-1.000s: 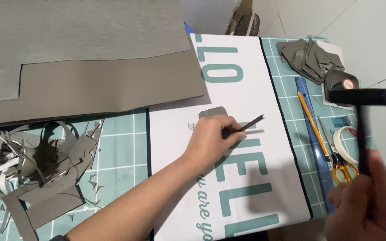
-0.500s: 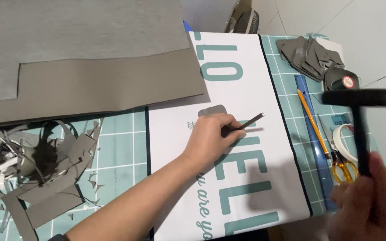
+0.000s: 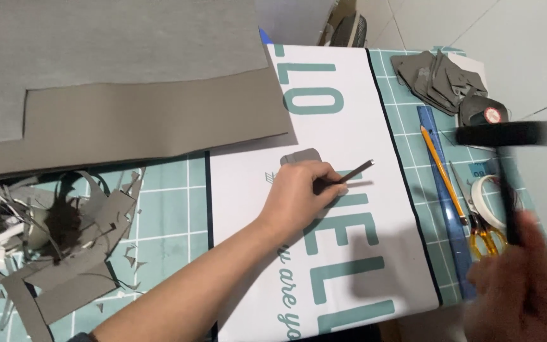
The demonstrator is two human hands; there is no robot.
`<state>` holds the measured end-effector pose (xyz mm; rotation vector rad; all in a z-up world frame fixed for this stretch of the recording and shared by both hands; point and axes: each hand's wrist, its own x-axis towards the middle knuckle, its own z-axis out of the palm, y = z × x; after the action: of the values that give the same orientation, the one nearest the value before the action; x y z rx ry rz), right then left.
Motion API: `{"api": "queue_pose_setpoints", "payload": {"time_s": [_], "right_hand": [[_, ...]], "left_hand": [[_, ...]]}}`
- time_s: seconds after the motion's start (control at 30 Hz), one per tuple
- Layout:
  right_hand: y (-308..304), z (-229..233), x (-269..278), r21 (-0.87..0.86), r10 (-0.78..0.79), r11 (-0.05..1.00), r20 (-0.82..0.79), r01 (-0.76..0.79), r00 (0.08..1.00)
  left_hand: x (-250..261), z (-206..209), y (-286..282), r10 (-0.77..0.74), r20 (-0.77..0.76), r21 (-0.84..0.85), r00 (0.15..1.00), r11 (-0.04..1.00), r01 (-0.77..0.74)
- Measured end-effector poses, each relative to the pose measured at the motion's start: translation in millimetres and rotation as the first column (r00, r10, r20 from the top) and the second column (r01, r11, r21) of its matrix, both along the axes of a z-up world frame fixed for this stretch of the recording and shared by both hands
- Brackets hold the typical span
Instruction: Using a mallet and a pronged punch tool to create stitching holes in leather pieces.
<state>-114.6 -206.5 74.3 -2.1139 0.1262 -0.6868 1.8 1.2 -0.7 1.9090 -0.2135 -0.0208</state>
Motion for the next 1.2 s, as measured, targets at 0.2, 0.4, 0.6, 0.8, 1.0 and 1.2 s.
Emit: {"api": "queue_pose_setpoints", "payload": {"time_s": [0.2, 0.4, 0.6, 0.8, 1.0, 1.2], "right_hand": [[-6.2, -3.0, 24.4, -0.011, 0.049, 0.999, -0.093, -0.051, 0.994], [-39.8, -52.2, 71.7, -0.663, 0.046, 0.743, -0.09, -0.094, 0.995], [-36.7, -75.9, 84.8, -0.651, 0.116, 0.73, -0.183, -0.209, 0.976], [-4.7, -57.5, 96.9, -0.672, 0.198, 0.722, -0.026, -0.164, 0.98], [33.7, -31.9, 132.0, -0.508, 0.647, 0.62, -0.099, -0.598, 0.756], [14.7, -53.2, 143.7, -0.559, 0.61, 0.576, -0.192, -0.597, 0.769]], "left_hand": [[-4.5, 4.3, -0.3, -0.006, 0.038, 0.003, 0.999, 1.0, 0.006], [-3.7, -6.1, -1.7, -0.022, 0.093, 0.054, 0.995, 0.998, 0.017], [-3.1, -11.1, -5.4, -0.025, 0.142, 0.1, 0.99, 0.995, 0.011], [-7.0, -6.9, -2.0, -0.047, 0.165, 0.069, 0.985, 0.997, 0.036], [-19.6, -7.8, -4.6, -0.066, 0.337, 0.327, 0.939, 0.944, -0.051], [-42.9, -18.0, -9.2, -0.267, 0.309, 0.784, 0.913, 0.614, -0.086]]}}
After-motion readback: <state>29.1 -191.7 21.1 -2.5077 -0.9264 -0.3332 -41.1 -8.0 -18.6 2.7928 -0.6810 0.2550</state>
